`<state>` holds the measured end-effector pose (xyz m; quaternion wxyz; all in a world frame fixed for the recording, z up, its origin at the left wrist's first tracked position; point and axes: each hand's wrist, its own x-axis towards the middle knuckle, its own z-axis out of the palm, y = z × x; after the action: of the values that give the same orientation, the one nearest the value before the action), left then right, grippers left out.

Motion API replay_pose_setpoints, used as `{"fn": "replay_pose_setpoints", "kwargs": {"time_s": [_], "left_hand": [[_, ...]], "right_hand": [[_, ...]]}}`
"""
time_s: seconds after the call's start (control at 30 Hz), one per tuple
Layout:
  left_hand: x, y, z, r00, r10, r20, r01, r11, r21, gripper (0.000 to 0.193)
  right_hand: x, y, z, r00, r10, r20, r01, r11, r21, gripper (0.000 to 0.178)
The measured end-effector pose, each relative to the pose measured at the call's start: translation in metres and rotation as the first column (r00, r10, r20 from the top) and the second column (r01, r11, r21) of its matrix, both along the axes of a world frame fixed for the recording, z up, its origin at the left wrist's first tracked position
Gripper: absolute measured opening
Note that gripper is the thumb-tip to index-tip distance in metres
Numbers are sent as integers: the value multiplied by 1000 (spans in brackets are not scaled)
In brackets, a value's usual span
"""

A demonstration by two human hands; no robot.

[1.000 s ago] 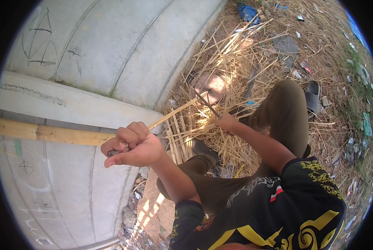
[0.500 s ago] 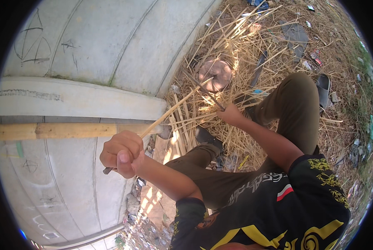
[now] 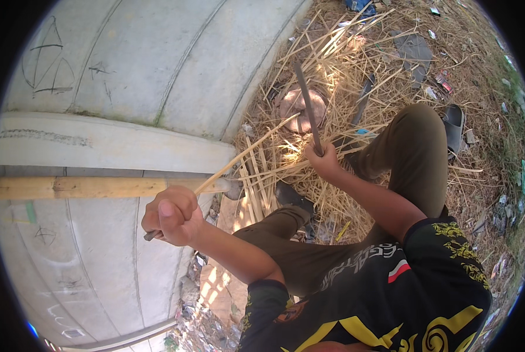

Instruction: The person sits on the ground and uses a knife to split a long bamboo pole into thin strips. They hold the pole with one hand and use the knife to shave and separate the bamboo fibers, creating a pile of thin strips on the ground.

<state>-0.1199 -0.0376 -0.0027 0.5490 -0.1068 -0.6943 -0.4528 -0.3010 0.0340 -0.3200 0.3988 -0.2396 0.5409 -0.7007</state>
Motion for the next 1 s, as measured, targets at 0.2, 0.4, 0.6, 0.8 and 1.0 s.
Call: {"fn": "replay_pose_setpoints", "kwargs": {"time_s": [0.2, 0.4, 0.6, 0.8, 1.0], "left_hand": [[5, 3, -2, 996, 53, 75, -53, 999, 0, 48], [7, 5, -2, 962, 262, -80, -239, 945, 223, 52], [13, -1, -1, 956, 288, -55, -266, 931, 249, 54], [16, 3, -1, 911, 407, -69, -369, 878, 305, 53], [-1, 0, -1, 893, 438, -105, -396, 875, 278, 51]], "right_hand": [[-38, -10, -18, 773, 530, -348, -184, 713, 676, 34], [-17, -10, 77, 978, -14, -210, 42, 991, 130, 33], [6, 3, 5, 904, 300, -306, -111, 853, 510, 38], [-17, -14, 86, 914, 225, -339, -95, 928, 359, 32], [3, -5, 33, 921, 373, -111, -286, 842, 458, 24]]}}
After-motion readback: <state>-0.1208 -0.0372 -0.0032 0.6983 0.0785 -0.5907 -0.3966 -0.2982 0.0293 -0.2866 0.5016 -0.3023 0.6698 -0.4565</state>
